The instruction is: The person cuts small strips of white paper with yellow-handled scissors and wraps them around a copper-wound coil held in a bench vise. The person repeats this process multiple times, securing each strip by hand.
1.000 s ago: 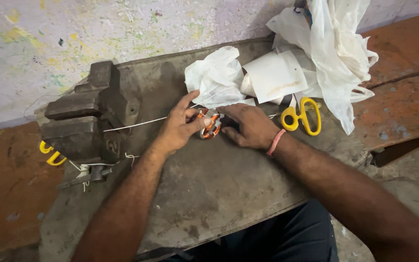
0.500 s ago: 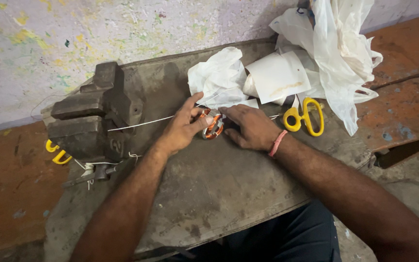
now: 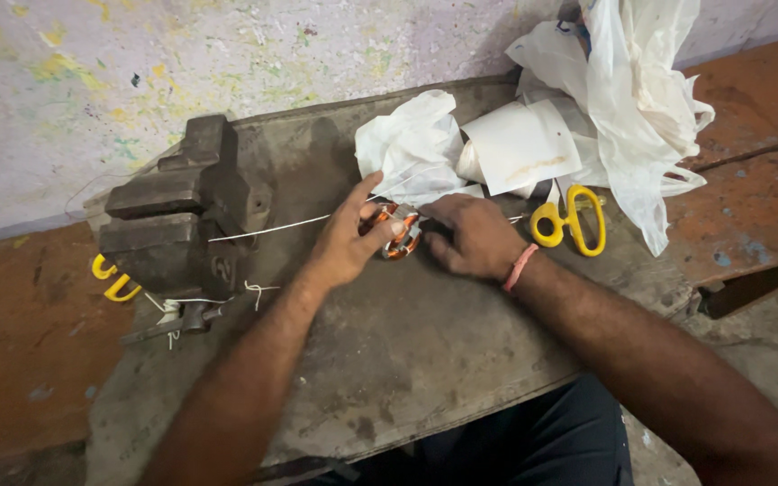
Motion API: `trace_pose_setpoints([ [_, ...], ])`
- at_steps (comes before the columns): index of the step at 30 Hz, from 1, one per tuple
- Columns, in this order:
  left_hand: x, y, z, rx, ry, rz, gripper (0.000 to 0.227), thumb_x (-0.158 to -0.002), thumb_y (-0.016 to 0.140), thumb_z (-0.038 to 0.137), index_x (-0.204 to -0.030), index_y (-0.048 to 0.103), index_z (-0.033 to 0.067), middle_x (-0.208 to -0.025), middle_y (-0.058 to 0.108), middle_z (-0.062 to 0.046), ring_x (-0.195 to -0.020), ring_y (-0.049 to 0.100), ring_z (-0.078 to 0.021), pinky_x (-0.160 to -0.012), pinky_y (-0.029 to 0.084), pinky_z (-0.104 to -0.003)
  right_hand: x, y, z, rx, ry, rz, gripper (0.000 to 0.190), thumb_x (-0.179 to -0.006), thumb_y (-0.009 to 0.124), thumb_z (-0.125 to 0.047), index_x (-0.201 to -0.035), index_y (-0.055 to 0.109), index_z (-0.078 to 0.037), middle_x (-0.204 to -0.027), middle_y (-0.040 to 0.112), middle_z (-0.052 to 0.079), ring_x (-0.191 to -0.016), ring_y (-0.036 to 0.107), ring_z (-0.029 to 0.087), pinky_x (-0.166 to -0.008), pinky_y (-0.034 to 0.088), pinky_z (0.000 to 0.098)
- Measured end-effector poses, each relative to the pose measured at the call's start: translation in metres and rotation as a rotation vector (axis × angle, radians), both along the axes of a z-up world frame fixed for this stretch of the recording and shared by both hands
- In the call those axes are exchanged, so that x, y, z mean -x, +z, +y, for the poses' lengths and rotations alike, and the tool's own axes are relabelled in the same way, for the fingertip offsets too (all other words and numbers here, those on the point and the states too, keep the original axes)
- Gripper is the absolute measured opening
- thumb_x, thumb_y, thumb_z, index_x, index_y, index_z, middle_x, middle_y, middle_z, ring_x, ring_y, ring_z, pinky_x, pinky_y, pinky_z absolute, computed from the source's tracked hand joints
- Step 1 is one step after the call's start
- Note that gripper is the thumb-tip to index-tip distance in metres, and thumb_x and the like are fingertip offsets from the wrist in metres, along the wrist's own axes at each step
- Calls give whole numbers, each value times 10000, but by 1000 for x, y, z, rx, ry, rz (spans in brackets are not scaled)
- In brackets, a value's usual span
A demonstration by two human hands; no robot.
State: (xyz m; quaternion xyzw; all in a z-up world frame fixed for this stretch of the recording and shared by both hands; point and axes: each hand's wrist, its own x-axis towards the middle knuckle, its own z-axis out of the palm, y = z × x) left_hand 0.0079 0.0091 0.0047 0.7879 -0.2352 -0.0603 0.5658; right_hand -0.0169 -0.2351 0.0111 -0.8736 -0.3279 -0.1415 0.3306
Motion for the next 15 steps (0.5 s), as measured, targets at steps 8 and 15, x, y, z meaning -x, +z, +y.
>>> trace_pose_setpoints([
  [8,12,8,-6,-129,92,-177,633,-937,697,239,-1493,471,36,-1152,759,-164,-1064,735,-221,-942,555,-357,0,-6,8,122,-51,-234,160,-769,722,-134,-911,714,-61,-848,703,125,-832,677,353,-731,543,464],
  [15,12,11,-4,-202,90,-296,485,-946,706,293,-1334,621,14,-1179,742,-185,-1064,728,-272,-932,554,-384,-6,-15,12,145,-118,-233,151,-786,726,-144,-885,688,-37,-823,693,160,-819,675,370,-746,533,486],
])
